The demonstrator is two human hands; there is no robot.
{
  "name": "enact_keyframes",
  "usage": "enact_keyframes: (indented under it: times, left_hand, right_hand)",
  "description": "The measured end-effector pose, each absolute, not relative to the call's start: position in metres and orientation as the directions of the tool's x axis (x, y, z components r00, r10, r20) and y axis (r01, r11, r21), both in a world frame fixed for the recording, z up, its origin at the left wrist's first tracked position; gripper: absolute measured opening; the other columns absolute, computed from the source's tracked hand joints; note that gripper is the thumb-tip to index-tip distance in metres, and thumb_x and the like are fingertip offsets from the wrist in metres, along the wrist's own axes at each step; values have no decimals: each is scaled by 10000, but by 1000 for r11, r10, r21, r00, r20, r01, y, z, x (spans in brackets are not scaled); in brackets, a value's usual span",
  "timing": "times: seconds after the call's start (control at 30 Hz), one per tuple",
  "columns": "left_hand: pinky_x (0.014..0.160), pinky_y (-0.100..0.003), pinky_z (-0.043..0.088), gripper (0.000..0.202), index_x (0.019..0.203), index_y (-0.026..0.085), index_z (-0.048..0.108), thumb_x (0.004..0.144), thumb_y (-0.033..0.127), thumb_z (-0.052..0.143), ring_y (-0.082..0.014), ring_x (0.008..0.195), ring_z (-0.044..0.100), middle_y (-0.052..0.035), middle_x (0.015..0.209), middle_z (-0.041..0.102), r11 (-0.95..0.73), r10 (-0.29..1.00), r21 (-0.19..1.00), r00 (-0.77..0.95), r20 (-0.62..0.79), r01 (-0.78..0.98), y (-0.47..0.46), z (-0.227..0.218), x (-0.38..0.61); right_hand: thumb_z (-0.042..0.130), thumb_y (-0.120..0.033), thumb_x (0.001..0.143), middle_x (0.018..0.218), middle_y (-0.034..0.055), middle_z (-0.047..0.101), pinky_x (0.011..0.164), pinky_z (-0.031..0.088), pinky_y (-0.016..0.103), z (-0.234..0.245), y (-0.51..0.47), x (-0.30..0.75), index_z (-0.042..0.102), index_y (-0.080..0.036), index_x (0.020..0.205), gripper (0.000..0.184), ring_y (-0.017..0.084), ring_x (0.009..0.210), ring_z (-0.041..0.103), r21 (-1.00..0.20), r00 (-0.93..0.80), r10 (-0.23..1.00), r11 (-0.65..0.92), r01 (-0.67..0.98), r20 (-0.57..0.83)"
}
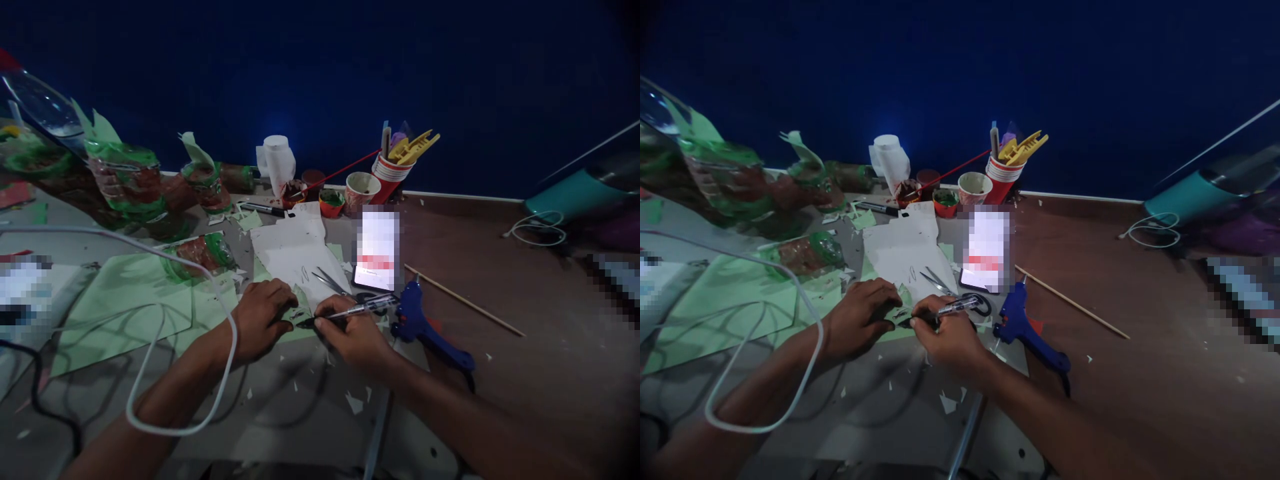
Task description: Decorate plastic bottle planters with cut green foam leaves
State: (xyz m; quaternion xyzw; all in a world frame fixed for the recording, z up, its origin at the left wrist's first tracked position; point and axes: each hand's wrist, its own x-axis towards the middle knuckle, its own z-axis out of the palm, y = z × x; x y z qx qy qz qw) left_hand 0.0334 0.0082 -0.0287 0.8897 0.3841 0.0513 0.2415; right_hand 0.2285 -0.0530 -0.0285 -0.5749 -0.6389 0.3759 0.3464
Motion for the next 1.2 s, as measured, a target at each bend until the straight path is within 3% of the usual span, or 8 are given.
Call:
enact_keyframes:
  times: [0.47, 0.77, 1.2]
  left_hand:
    - [852, -398, 369, 258, 969, 192, 560, 718, 183, 617, -241, 997, 546, -70, 1045, 604, -604, 701, 489, 711, -48, 629, 8, -32, 32]
    - [868, -419, 360, 273, 998, 201, 560, 734, 215, 628, -264, 1037, 539, -79, 1078, 596, -600, 690, 478, 717, -96, 641, 10, -30, 31]
    - [850, -411, 366, 278, 989, 195, 569, 722, 210, 643, -261, 1010, 546, -71, 1056, 600, -591, 700, 472, 707, -105, 654, 10, -30, 32]
  right_hand:
    - [589, -196, 748, 824, 30, 640, 795, 426, 354, -34, -56, 229, 639, -228, 797, 77, 218, 870, 563, -840, -129, 991, 58, 539, -15]
    - [526, -176, 736, 696, 0, 597, 662, 444, 276, -28, -51, 235, 574, -199, 728, 54, 161, 691, 569, -911, -119, 992, 18, 412, -34]
    - [525, -170, 724, 637, -16, 564, 602, 425, 253, -27, -51, 235, 570, -193, 711, 52, 143, 628, 535, -917, -79, 996, -5, 398, -39]
